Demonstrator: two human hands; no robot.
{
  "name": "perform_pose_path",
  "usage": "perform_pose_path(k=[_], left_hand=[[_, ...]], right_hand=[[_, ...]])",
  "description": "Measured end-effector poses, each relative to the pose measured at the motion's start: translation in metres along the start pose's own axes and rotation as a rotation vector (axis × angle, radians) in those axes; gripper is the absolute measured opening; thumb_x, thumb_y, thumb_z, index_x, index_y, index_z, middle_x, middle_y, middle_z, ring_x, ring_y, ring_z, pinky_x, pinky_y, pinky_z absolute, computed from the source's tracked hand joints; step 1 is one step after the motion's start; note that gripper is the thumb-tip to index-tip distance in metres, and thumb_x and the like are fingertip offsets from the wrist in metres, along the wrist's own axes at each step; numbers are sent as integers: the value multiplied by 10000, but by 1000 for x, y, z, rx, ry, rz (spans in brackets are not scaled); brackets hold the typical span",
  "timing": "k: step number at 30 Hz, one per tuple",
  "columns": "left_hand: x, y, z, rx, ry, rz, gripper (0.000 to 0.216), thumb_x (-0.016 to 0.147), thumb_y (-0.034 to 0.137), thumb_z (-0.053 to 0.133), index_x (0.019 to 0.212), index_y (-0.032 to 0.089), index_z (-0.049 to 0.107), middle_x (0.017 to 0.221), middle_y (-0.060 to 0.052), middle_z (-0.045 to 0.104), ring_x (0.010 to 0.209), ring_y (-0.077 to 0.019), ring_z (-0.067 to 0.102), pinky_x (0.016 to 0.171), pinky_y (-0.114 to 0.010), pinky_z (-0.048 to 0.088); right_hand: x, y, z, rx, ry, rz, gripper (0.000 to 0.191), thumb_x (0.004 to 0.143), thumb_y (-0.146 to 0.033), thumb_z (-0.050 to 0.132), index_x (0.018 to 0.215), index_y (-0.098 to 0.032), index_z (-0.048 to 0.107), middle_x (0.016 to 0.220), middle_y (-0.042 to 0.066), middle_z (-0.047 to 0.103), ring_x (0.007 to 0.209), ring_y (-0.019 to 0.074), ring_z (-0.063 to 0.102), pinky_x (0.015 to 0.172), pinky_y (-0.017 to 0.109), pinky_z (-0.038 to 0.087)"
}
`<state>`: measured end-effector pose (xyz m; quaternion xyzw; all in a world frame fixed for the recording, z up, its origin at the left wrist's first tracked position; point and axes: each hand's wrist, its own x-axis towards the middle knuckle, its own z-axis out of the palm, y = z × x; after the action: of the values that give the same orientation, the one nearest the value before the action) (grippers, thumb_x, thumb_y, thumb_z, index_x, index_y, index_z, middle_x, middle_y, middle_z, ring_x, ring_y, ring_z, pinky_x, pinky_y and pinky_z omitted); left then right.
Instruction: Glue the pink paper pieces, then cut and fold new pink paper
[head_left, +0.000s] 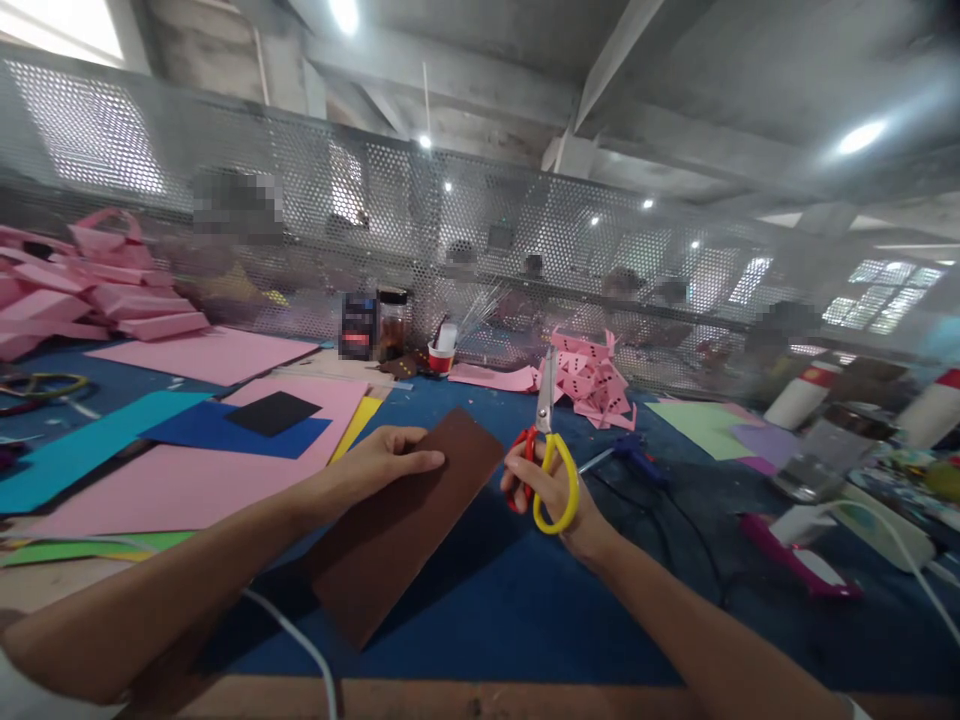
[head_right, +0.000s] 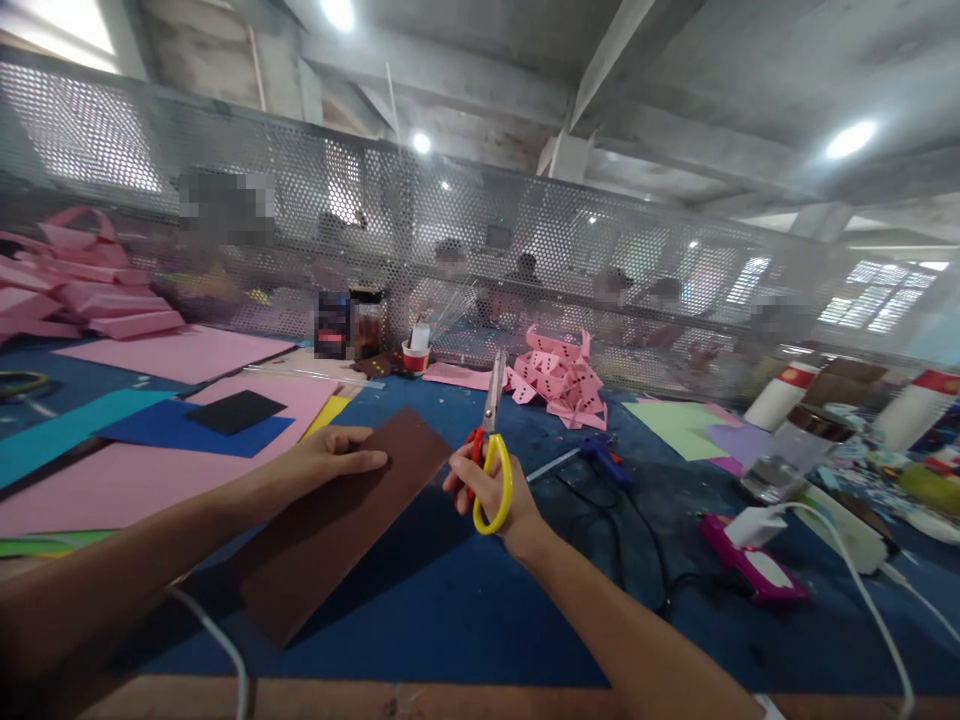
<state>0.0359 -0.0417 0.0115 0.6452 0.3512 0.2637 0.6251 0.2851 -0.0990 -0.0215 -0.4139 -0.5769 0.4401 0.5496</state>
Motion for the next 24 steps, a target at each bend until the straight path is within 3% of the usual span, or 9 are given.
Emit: perform_pose_path(k=[6, 12, 19, 24], left_hand=[[-1, 1, 3, -51, 30, -7, 402, 732, 504, 784, 934, 171, 682, 837, -51, 745, 679, -195, 680, 614, -266, 498], [-6, 1, 10, -1, -51, -6, 372, 765, 506, 758, 920, 174, 697, 899, -58, 753, 731, -206, 692, 638, -267, 494], [-3, -2, 7, 23, -64, 4, 362, 782, 489, 756, 925, 163, 688, 855, -50, 731, 681, -178, 664, 614, -253, 478], [0, -1, 1, 25, -20, -1, 380, 743, 497, 779, 892, 162, 677, 817, -43, 726, 655, -184, 660, 589, -255, 475]], right_hand=[[-1, -5, 3, 41, 36, 13, 290, 836, -442, 680, 871, -165, 602, 703, 9, 692, 412, 75, 550, 433, 194, 395], [-1, -6, 3, -24, 30, -15, 268, 863, -426, 660, 816, -169, 600, 610, -27, 626, 414, 72, 534, 464, 201, 397], [0, -4, 0, -50, -25, -34, 234, 852, -396, 640, 799, -171, 601, 642, -5, 660, 424, 88, 558, 470, 216, 417], [1, -7, -1, -54, 19, 26, 233, 770, -380, 629, 874, -174, 593, 663, 1, 674, 381, 87, 512, 441, 232, 383]])
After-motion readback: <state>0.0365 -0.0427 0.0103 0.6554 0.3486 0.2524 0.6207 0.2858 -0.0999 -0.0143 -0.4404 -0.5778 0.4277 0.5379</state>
